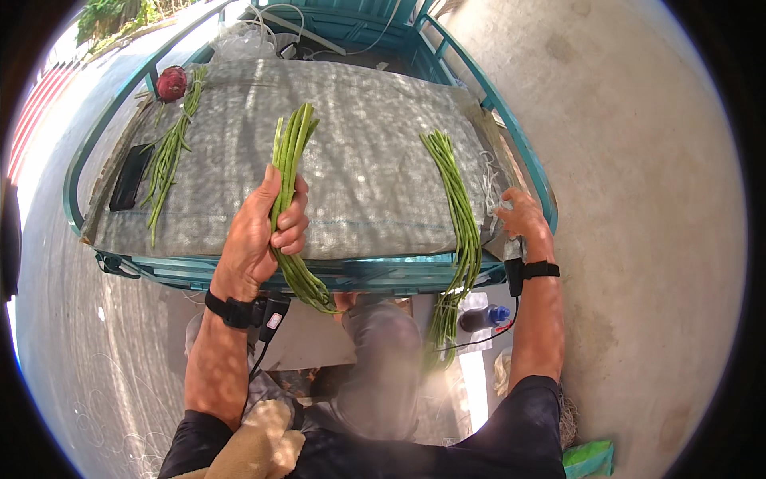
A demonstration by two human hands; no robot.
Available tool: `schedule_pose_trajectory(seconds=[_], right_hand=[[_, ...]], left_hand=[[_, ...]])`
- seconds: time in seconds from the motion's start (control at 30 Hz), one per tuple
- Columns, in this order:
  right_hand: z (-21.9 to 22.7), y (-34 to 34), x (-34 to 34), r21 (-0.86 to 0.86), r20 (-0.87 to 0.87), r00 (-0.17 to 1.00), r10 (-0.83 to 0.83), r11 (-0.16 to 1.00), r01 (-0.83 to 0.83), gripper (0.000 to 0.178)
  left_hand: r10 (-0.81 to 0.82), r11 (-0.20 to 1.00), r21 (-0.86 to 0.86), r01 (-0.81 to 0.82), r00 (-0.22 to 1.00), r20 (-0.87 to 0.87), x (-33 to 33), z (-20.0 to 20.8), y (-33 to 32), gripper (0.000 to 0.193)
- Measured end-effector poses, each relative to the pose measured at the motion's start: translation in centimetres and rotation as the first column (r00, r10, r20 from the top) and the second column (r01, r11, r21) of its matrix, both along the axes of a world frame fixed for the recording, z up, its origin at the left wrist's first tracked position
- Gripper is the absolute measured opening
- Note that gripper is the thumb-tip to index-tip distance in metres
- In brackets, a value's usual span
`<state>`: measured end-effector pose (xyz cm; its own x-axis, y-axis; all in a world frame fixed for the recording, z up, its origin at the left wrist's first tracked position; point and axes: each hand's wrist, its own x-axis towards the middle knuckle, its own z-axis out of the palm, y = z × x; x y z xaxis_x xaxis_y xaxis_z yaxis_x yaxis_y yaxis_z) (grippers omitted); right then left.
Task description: The person gathers long green beans into bundles and ties them with white string while sitting in the back of a small vehicle.
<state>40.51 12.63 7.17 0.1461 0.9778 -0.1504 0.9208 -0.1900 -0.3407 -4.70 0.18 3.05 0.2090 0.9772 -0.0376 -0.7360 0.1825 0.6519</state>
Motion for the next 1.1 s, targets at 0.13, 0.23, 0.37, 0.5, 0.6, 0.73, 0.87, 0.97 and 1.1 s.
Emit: schedule_pose_trajectory(seconds=[0.13, 0.23, 0.37, 0.5, 0.6, 0.73, 0.87, 0.97, 1.1], right_hand=[[0.2, 0.0, 2.1, 0.516, 0.613, 0.787, -0.068, 0.788, -0.335, 0.031], [4.0, -1.5, -5.6, 0.73, 0.476, 0.876, -0.085, 0.594, -0.339, 0.025], [5.6, -4.1, -12.5, 0.579, -0.138, 0.938, 0.319, 0.794, -0.186, 0.024], [2.2, -6.7, -20.3, 0.304, -0.832, 0.26, 0.49, 0.794, -0.526, 0.053], [0.7, -8.4, -24.5, 0.261, -0.931, 0.058, 0.36, 0.769, -0.584, 0.061], [0.7, -10.2, -26.6, 0.225, -0.964, 0.005, 0.265, 0.829, -0.511, 0.063], [1.0, -11.3, -25.8, 0.223, -0.956, 0.081, 0.283, 0.876, -0.428, 0.046], [1.3, -12.0, -26.1, 0.372, -0.899, 0.081, 0.431, 0.848, -0.378, 0.041], [3.9, -13.2, -25.5, 0.443, -0.882, 0.067, 0.466, 0.869, -0.22, 0.036]], left_hand=[[-0.017, 1.0, 0.027, 0.016, 0.998, 0.055, 1.0, 0.3, 0.1, 0.05], [0.004, 0.999, 0.046, -0.008, 0.996, 0.087, 1.0, 0.3, -0.1, 0.049], [-0.025, 0.998, 0.05, 0.026, 1.0, -0.008, 2.5, 1.6, -0.8, 0.052], [-0.067, 0.994, 0.088, 0.068, 0.998, -0.009, 2.8, 0.9, -1.2, 0.052], [-0.115, 0.986, 0.112, 0.12, 0.992, -0.051, 3.2, 1.2, -1.8, 0.056], [-0.117, 0.955, 0.235, 0.18, 0.958, -0.261, 3.7, 1.6, -2.4, 0.066], [-0.209, 0.913, 0.286, 0.292, 0.935, -0.287, 3.6, 1.0, -2.3, 0.065], [-0.264, 0.885, 0.305, 0.351, 0.919, -0.292, 3.2, 1.4, -2.8, 0.062], [-0.086, 0.809, 0.464, 0.361, 0.853, -0.515, 3.3, -1.1, -2.0, 0.049]])
